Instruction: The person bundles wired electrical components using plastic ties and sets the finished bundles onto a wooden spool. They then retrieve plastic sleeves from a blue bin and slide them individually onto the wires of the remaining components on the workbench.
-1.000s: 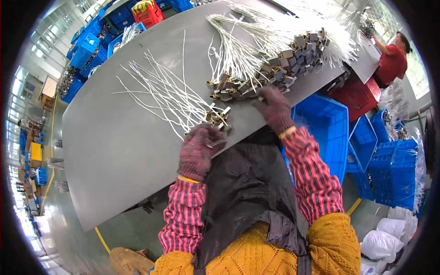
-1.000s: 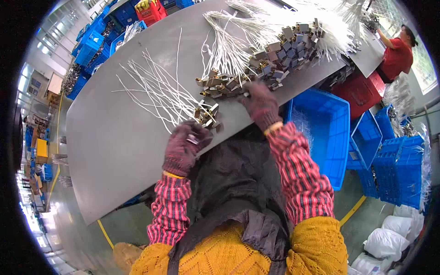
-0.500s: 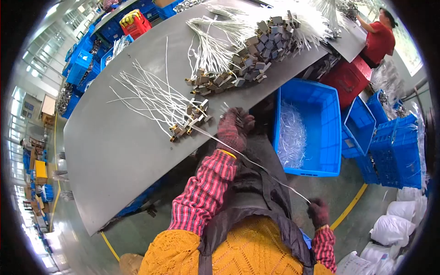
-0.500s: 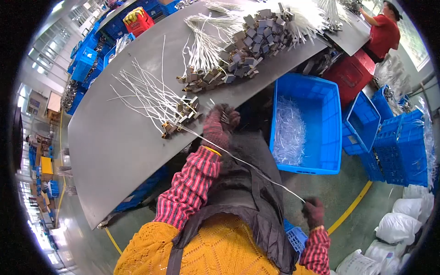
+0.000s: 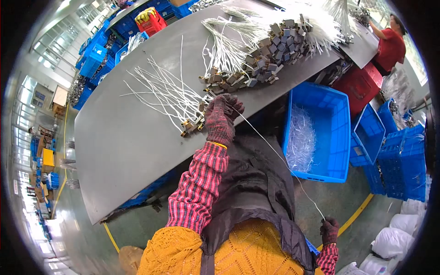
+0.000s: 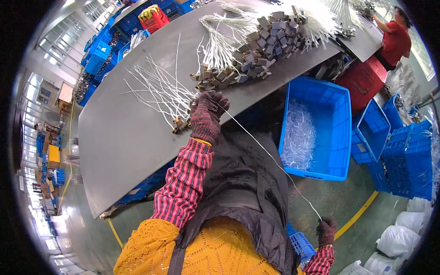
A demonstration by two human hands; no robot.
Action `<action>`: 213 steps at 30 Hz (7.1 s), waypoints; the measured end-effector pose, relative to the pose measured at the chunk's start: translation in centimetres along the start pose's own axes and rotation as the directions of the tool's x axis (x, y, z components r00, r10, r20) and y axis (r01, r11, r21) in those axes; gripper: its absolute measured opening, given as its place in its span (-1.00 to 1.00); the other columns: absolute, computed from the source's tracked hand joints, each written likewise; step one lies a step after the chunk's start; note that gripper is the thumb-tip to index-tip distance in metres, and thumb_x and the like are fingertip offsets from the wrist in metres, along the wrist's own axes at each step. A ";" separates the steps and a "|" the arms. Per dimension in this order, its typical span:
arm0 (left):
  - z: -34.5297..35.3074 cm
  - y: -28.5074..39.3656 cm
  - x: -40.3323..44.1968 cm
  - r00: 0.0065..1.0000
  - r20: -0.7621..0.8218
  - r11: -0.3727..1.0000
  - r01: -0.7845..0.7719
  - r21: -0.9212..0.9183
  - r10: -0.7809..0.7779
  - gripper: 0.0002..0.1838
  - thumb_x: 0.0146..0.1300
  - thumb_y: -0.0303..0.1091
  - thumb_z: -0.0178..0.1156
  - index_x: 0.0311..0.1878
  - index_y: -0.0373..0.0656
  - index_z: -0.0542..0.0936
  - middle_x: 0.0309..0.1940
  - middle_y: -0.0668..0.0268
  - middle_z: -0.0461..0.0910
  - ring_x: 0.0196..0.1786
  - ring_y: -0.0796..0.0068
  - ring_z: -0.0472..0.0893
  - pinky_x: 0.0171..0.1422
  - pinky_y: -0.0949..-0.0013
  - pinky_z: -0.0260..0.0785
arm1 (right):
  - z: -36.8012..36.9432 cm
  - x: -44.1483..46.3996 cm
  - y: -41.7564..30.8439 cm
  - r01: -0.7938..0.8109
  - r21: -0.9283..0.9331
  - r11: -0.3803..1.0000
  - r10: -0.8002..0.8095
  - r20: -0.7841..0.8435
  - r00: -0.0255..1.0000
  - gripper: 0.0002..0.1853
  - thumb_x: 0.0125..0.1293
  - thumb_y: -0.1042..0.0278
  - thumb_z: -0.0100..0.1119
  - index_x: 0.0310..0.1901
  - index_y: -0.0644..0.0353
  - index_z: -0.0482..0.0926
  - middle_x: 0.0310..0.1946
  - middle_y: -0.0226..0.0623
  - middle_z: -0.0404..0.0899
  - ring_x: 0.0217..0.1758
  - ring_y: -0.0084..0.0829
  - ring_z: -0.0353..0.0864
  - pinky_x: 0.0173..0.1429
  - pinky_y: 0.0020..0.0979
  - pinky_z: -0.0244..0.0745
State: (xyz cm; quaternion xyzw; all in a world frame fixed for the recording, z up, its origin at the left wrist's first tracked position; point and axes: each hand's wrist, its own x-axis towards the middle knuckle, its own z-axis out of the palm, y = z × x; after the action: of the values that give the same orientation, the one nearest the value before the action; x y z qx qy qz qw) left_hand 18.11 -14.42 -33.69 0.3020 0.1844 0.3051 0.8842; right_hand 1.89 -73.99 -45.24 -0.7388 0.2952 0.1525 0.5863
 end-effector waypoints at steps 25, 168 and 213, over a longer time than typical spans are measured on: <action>-4.8 3.3 -0.4 0.969 0.203 0.688 -0.242 0.684 0.139 -0.76 0.41 -0.27 0.17 -0.17 -0.26 0.69 -0.36 0.34 0.68 -0.32 0.61 0.62 -0.29 0.46 0.45 | 49.5 -5.5 -26.7 0.757 0.038 0.652 -0.575 0.675 0.462 -0.40 0.17 0.43 0.34 0.26 0.16 0.39 -0.03 -0.25 0.60 -0.18 -0.23 0.65 0.09 -0.32 0.56; 2.3 -2.2 -0.2 0.988 -0.111 0.994 0.110 0.010 -0.108 -0.71 0.42 -0.15 0.13 -0.10 -0.21 0.59 -0.24 0.09 0.69 -0.26 0.10 0.70 -0.17 0.12 0.62 | 3.3 1.8 -1.2 -0.019 0.022 1.000 0.017 0.048 0.999 -0.77 0.24 0.26 0.17 -0.15 0.20 0.60 -0.39 -0.36 0.59 -0.61 -0.58 0.42 -0.57 -0.52 0.34; -8.1 12.5 -1.1 0.908 -0.124 -0.432 -0.068 0.899 -0.401 -0.33 0.10 -0.04 0.30 0.29 0.07 0.34 -0.32 0.11 0.68 -0.26 0.01 0.69 -0.23 0.00 0.51 | 53.5 -9.3 -29.3 0.758 0.162 0.632 -0.309 0.949 0.056 -0.61 0.12 0.41 0.38 0.03 0.15 0.63 -0.18 -0.15 0.68 -0.12 -0.28 0.70 -0.01 -0.32 0.57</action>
State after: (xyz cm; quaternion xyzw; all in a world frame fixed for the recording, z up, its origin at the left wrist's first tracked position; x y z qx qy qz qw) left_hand 7.82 -3.79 -31.51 0.9027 0.2724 -0.1822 0.2788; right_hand 19.16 -16.40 -31.43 -0.6574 -0.4404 0.3632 0.4920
